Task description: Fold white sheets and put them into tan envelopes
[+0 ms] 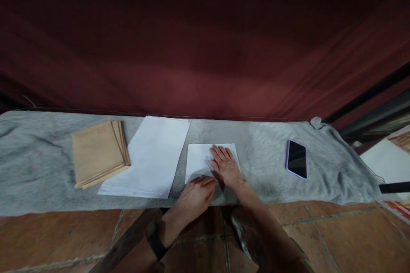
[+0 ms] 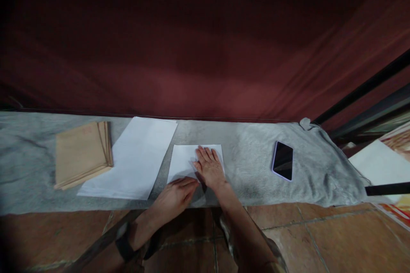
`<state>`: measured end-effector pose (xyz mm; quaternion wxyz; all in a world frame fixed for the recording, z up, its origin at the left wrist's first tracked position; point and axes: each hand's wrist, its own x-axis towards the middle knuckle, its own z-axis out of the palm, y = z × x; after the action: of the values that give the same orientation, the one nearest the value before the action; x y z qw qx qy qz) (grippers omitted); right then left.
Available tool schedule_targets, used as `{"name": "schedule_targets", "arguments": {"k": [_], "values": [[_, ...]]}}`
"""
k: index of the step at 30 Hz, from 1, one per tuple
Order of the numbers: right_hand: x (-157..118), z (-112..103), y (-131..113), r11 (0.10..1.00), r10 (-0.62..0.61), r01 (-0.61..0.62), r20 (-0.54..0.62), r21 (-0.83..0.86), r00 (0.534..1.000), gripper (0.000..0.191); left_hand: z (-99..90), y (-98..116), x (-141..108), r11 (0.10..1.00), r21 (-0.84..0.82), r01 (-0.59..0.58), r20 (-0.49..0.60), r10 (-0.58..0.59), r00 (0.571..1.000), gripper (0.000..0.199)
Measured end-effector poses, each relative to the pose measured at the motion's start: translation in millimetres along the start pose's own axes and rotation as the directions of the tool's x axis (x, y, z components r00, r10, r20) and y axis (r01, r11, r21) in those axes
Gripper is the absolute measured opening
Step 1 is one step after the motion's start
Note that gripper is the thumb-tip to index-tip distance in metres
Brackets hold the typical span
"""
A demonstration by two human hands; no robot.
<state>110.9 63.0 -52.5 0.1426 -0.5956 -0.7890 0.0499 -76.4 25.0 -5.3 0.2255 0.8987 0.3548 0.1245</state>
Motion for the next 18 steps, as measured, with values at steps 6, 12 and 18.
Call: {"name": "schedule_targets", "arguments": {"k": [6, 12, 18], "values": [[-9.5, -2.7, -6.7, 0.999, -0.023, 0.023, -0.018, 0.034, 1.0, 0.053, 3.3, -15.6, 13.5, 0.988, 0.091, 0.126, -0.188, -0.107, 0.976, 0.033], [-22.7, -2.8, -10.9, 0.996, -0.078, 0.078, -0.002, 0.054, 0.997, 0.055, 16.7, -32.3, 26.1, 0.982, 0.133, 0.133, -0.206, -0.104, 0.973, 0.05], [-41.6, 0.0, -19.4, 0.99, -0.099, 0.099, -0.004, 0.104, 0.995, 0.057, 25.7, -39.3, 38.2, 0.969, 0.2, 0.146, -0.127, -0.122, 0.984, 0.056]]}}
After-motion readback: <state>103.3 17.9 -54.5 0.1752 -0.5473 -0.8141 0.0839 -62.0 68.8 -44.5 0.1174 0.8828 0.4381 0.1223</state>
